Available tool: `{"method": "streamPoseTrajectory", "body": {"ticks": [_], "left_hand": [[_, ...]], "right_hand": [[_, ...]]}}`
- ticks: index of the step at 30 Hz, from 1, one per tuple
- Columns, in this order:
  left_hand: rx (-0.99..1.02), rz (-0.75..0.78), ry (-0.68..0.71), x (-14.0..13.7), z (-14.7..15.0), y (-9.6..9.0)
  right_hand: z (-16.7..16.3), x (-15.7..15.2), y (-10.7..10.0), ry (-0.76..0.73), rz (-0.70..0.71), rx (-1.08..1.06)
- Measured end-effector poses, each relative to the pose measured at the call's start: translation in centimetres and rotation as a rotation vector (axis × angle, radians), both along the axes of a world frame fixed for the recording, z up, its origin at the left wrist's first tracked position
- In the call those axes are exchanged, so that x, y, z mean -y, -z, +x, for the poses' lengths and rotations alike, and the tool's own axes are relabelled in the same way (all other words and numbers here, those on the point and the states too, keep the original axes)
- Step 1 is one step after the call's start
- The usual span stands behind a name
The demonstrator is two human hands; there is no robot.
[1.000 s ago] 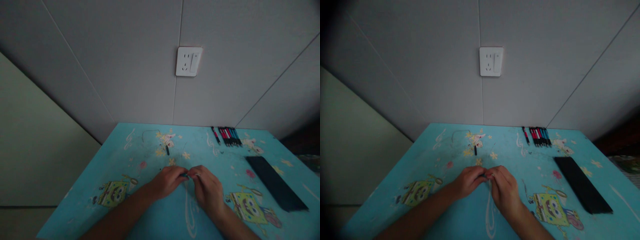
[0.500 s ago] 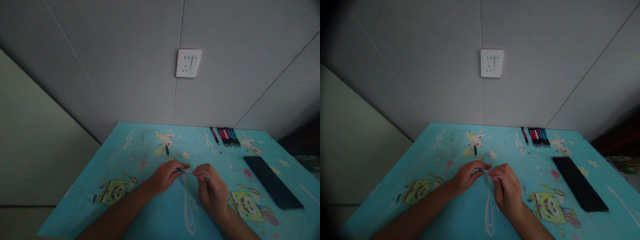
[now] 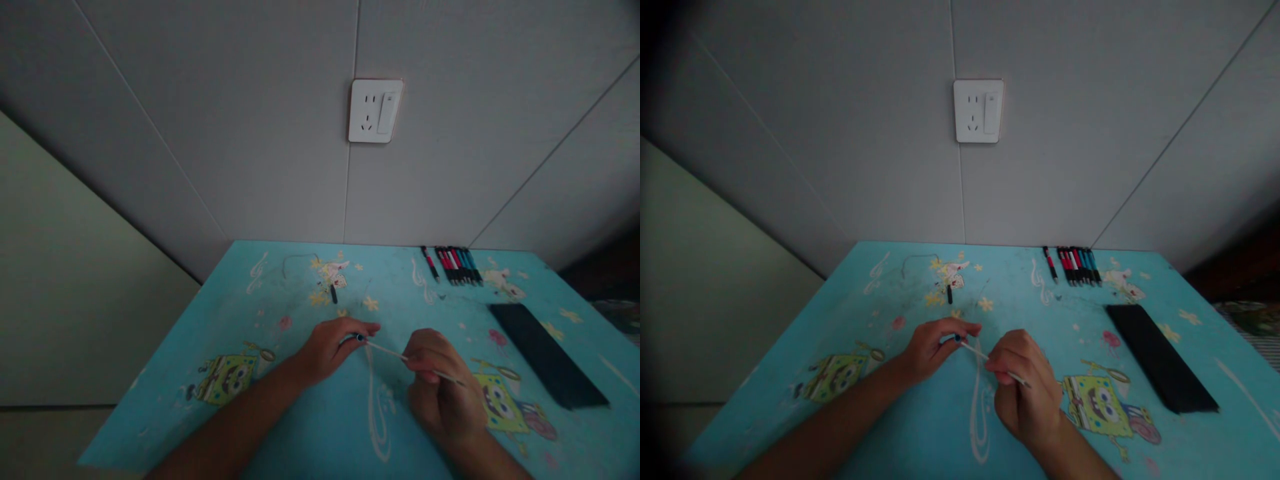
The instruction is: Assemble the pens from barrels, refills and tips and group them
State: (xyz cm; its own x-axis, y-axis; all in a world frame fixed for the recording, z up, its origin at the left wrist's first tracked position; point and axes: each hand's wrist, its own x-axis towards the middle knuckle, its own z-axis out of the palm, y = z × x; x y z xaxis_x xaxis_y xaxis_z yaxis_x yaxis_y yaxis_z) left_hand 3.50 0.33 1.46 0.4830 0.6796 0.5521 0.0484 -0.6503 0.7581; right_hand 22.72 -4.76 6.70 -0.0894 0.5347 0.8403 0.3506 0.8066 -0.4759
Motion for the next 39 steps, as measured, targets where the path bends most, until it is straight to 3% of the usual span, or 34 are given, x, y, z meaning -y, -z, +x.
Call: {"method": "streamPoseTrajectory", "body": {"ticks": [7,12,15,22,32,39], "left_hand": [[-0.086,-0.008,-0.018,0.1,0.0,-0.1],[-0.141,0.088,-0.081,0.1,-0.1,0.5],[-0.155,0.065,-0.133,0.2,0.0,0.7],[-0.157,-0.100,-0.141,0.4,0.7,-0.4],[-0.077,-0.401,-0.147,1.7,2.0,-1.8],[0.110,-0.759,0.055,0.5,2.0,-1.1]], "right_hand": [[-0.1,-0.5,0.8,-0.056,-0.104,0.101],[-0.6,-0.9,1.9,-0.068,-0.309,0.126],[-0.8,-1.1,2.2,-0.051,-0.439,0.068],[-1.2,-2.0,2.6,-0.068,-0.696,-0.150],[-1.0,-3.1,2.9,-0.098,-0.816,-0.185],[-0.8,-4.2,3.7,-0.115,-0.899,-0.237]]}}
